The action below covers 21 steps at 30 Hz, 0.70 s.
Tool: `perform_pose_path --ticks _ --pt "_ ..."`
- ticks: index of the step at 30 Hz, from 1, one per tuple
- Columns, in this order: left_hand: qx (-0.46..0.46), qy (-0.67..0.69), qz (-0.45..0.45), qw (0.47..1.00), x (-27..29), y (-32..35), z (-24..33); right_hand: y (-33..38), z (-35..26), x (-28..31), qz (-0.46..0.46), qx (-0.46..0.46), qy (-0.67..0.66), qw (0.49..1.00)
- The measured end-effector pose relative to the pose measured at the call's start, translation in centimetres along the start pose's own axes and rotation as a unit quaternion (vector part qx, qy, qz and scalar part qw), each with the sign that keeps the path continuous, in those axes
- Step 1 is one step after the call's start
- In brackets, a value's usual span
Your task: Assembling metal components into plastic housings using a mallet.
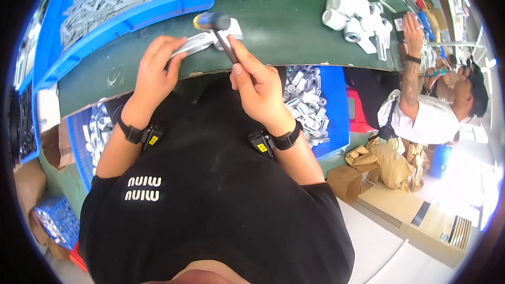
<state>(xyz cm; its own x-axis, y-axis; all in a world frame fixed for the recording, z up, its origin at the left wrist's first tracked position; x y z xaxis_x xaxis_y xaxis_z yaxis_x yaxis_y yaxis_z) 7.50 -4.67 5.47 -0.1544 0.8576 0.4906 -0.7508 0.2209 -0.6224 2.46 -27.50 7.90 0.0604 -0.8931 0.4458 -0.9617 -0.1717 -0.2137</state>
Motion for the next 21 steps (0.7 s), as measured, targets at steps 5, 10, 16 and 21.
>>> perform_pose_path --ticks 5,10,16,21 --pt "0.026 -0.037 -0.051 0.998 3.2 0.7 0.3 -0.2 4.2 2.1 0.091 -0.071 -0.037 0.993" --pt "0.232 0.086 -0.167 0.955 15.4 5.5 -5.5 -1.1 7.5 6.6 0.192 -0.088 0.04 0.977" --pt "0.56 0.115 -0.145 0.808 34.8 28.1 -19.0 -4.7 8.4 13.2 0.277 -0.003 0.245 0.929" --pt "0.703 0.045 0.024 0.709 40.5 48.3 -24.5 -8.4 7.8 12.7 0.243 -0.016 0.234 0.941"
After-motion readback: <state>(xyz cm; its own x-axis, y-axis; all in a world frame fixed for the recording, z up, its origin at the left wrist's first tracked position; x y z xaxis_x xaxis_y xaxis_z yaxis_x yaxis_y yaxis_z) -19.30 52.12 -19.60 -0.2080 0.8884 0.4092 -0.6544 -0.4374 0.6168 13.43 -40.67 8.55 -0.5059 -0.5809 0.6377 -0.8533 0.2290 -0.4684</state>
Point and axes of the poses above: each hand's wrist, its own y-axis away from the middle knuckle, its own x-axis out of the back of the hand, z = x × y, the point moved 7 cm from there along -y, towards the middle knuckle
